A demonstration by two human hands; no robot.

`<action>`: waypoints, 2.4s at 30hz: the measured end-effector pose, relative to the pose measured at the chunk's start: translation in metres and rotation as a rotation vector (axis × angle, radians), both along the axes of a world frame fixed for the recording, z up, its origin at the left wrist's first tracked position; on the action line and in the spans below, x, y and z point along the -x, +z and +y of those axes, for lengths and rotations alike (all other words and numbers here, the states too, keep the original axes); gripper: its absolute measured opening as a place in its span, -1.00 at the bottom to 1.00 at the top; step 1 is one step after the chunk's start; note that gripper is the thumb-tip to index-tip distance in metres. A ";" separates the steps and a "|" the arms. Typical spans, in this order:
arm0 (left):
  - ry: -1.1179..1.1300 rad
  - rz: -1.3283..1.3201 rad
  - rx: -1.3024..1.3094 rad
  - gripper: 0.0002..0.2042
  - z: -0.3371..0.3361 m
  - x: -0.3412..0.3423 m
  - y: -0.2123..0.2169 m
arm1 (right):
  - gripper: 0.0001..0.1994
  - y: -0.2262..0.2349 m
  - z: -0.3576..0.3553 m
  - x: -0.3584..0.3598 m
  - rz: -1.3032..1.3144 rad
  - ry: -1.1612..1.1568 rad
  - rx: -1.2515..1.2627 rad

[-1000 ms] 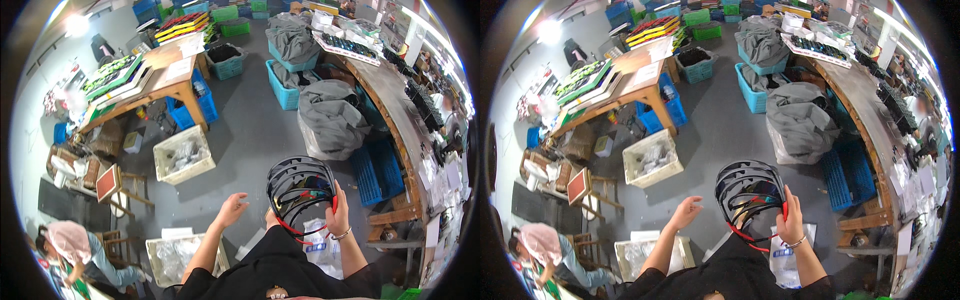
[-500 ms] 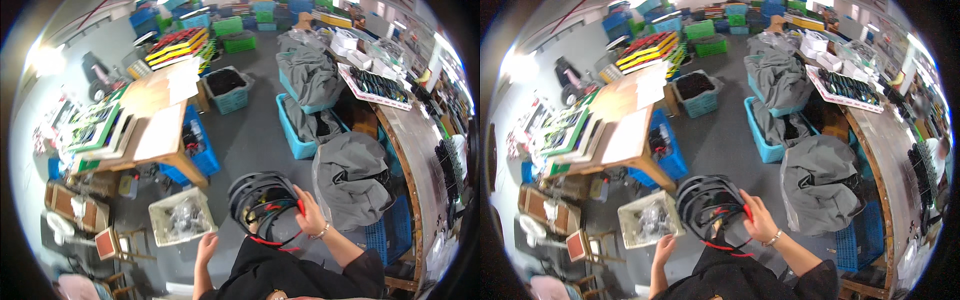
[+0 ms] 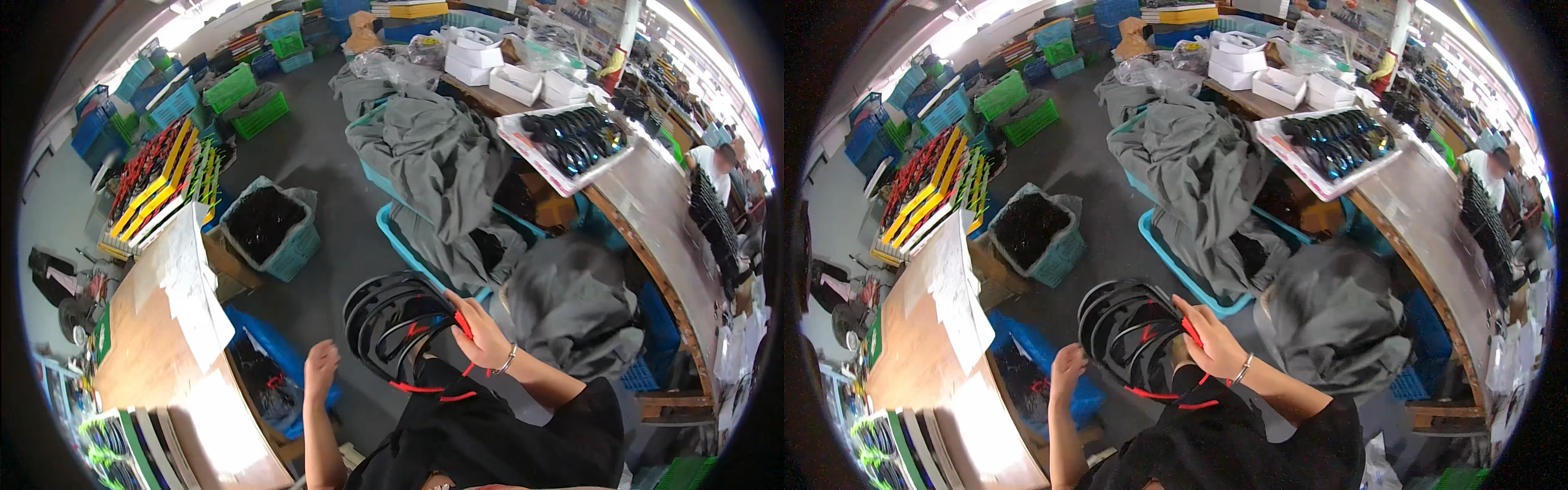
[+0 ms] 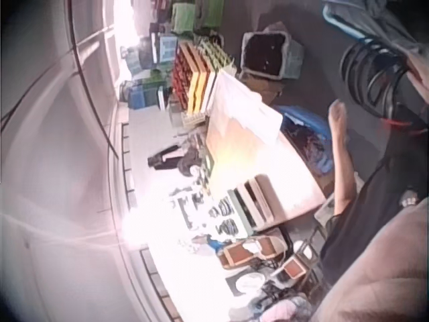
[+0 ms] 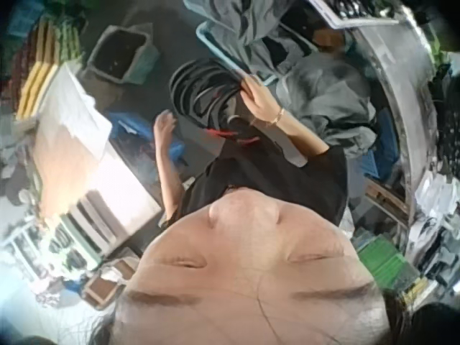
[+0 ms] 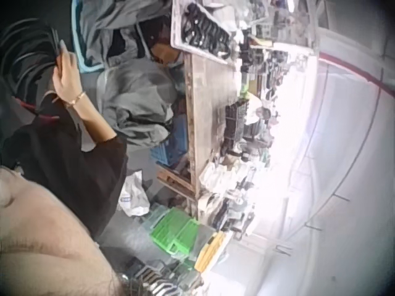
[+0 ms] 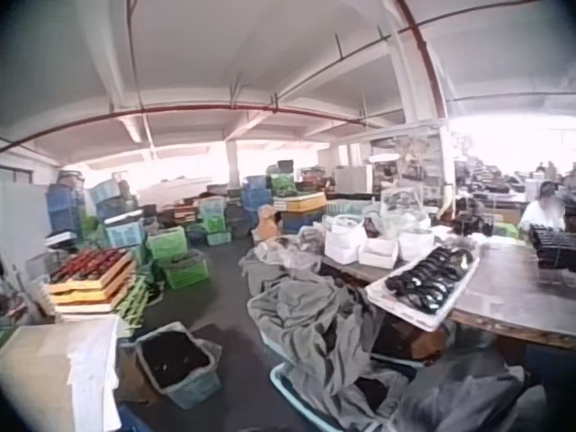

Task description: The person assembles sunglasses by inserting small metal pins into the frame using a hammer and a blue-handled tool. They repeatedly tap the pins into place, inspect the fit, and then move a tray of assembled units to a nearby table.

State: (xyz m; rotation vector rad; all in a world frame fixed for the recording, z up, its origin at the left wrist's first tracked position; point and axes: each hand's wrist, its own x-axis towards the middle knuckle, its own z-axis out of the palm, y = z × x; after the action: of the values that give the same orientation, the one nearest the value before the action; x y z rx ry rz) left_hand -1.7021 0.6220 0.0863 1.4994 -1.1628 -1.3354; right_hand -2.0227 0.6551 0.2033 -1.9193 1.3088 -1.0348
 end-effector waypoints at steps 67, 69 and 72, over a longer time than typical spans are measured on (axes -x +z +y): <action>0.504 0.033 -0.144 -0.55 -1.912 -0.643 -0.074 | -0.44 -0.049 -2.148 -0.814 0.094 0.716 0.212; 0.586 0.036 -0.206 -0.55 -1.950 -0.685 -0.092 | -0.44 -0.051 -2.196 -0.875 0.120 0.772 0.250; 0.739 -0.105 -0.284 -0.55 -1.989 -0.756 -0.108 | -0.46 -0.040 -2.257 -0.975 0.157 0.852 0.292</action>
State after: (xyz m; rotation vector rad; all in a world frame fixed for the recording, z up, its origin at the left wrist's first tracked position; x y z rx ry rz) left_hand -0.9463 -1.3670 -0.0217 1.9595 -0.3893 -0.9289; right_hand -1.0480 -1.6018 0.1632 -2.4608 0.3001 -0.6475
